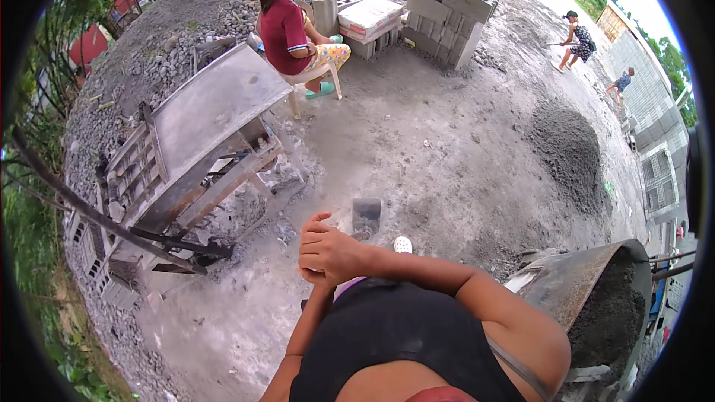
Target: Stirring and scraping the inside of a cement mixer with a shovel.
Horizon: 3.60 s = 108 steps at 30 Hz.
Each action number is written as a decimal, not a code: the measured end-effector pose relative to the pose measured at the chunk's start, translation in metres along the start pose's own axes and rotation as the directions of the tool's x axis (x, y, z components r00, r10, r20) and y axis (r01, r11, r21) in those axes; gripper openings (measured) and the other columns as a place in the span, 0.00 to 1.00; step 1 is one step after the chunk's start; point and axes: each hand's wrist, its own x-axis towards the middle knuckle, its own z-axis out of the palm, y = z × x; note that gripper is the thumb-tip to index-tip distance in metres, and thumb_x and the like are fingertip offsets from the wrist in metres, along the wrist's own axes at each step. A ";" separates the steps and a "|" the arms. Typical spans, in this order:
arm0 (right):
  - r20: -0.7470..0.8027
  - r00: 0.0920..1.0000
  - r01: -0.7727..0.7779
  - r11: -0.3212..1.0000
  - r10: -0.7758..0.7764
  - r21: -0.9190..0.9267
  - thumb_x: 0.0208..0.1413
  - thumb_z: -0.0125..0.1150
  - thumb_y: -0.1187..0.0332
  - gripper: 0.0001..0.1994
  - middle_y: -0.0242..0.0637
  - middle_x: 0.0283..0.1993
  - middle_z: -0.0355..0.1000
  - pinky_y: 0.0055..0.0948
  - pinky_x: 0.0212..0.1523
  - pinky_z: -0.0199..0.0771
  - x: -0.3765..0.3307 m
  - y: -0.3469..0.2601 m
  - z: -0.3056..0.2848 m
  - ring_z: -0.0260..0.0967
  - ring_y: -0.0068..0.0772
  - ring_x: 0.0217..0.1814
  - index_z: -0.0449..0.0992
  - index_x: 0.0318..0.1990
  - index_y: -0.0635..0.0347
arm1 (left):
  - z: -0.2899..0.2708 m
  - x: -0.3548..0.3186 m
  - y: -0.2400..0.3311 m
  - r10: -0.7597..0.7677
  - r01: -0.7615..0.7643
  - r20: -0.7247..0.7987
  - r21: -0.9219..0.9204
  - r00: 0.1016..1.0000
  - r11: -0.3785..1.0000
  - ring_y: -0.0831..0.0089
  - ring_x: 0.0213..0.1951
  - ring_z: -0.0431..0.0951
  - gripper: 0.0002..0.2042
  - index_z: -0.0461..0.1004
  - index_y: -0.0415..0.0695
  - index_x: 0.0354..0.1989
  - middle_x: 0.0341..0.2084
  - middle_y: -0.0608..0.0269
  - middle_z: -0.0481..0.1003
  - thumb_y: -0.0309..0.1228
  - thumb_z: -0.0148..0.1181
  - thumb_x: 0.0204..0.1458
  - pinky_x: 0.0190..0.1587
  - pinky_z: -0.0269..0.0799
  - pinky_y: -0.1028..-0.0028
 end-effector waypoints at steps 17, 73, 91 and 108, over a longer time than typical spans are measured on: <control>0.014 0.997 -0.079 0.997 0.079 -0.002 0.35 0.61 0.72 0.06 0.31 0.24 0.67 0.32 0.40 0.63 -0.004 0.012 -0.002 0.64 0.33 0.33 0.68 0.20 0.57 | 0.007 0.024 0.023 0.164 -0.160 -0.120 0.041 0.979 0.986 0.70 0.43 0.66 0.21 0.63 0.36 0.47 0.40 0.57 0.66 0.40 0.44 0.50 0.48 0.62 0.72; 0.299 0.889 0.010 0.668 -0.346 0.744 0.43 0.56 0.72 0.03 0.39 0.33 0.71 0.32 0.42 0.64 -0.051 0.033 -0.088 0.67 0.37 0.38 0.73 0.26 0.62 | 0.144 -0.013 0.008 0.457 0.046 -0.538 0.681 0.708 0.731 0.74 0.31 0.71 0.16 0.69 0.39 0.39 0.28 0.61 0.70 0.39 0.40 0.53 0.34 0.67 0.75; 0.895 0.369 -0.310 0.875 -0.250 0.372 0.37 0.71 0.65 0.33 0.42 0.49 0.66 0.32 0.50 0.65 -0.143 0.004 -0.021 0.64 0.37 0.53 0.63 0.53 0.57 | 0.117 -0.172 0.006 0.036 -0.039 -0.691 0.011 0.722 0.999 0.78 0.17 0.67 0.16 0.70 0.38 0.32 0.12 0.64 0.68 0.33 0.34 0.56 0.28 0.64 0.78; 0.965 0.214 -0.695 0.718 0.152 0.041 0.44 0.65 0.68 0.19 0.35 0.39 0.69 0.28 0.43 0.67 -0.264 -0.112 -0.007 0.66 0.29 0.42 0.67 0.43 0.62 | 0.131 -0.272 -0.020 0.096 0.006 -0.439 0.225 0.893 0.974 0.77 0.16 0.68 0.19 0.69 0.39 0.15 0.13 0.63 0.69 0.38 0.44 0.52 0.23 0.63 0.75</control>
